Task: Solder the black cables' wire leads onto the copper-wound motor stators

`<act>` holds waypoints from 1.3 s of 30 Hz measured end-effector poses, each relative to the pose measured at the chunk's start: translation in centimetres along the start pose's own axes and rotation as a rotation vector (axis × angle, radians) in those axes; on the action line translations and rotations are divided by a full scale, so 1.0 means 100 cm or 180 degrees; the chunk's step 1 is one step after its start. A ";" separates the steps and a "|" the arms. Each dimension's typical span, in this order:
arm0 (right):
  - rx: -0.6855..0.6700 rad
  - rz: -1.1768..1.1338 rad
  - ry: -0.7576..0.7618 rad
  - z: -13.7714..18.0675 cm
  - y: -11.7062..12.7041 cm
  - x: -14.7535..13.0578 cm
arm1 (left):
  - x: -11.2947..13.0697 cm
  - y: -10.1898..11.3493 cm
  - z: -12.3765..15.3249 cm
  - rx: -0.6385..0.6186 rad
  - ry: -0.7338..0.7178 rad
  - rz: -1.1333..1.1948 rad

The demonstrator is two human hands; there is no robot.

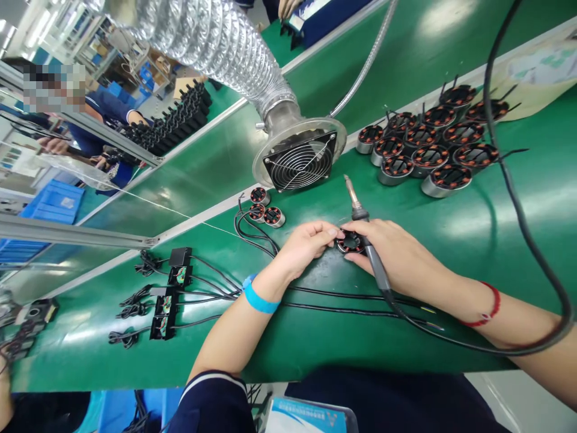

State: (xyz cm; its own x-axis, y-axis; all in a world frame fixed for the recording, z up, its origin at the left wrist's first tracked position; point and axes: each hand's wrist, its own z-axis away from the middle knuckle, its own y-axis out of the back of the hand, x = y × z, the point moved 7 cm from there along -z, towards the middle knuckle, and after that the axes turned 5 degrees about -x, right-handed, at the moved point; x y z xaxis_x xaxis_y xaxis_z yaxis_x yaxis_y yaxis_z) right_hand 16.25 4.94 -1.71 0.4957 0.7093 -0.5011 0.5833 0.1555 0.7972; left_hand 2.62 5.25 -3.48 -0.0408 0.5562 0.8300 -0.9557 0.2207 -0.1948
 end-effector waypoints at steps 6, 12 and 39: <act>0.0018 0.0036 -0.0135 0.001 0.001 0.000 | -0.007 -0.002 0.018 -0.0113 0.0221 -0.0268; 0.0004 -0.0051 -0.0173 0.002 -0.001 0.001 | -0.008 0.002 0.013 -0.0078 0.0167 -0.0012; 0.0230 0.0232 0.0030 0.001 0.004 -0.007 | -0.009 -0.008 0.020 0.0265 -0.0066 -0.0590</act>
State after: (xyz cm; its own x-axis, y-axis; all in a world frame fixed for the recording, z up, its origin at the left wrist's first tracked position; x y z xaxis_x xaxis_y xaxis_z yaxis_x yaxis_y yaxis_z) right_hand 16.20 4.46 -1.12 0.5327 0.7234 -0.4392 0.5909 0.0535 0.8049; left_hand 2.89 2.98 -3.06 0.1330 0.4955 0.8584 -0.9681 0.2504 0.0054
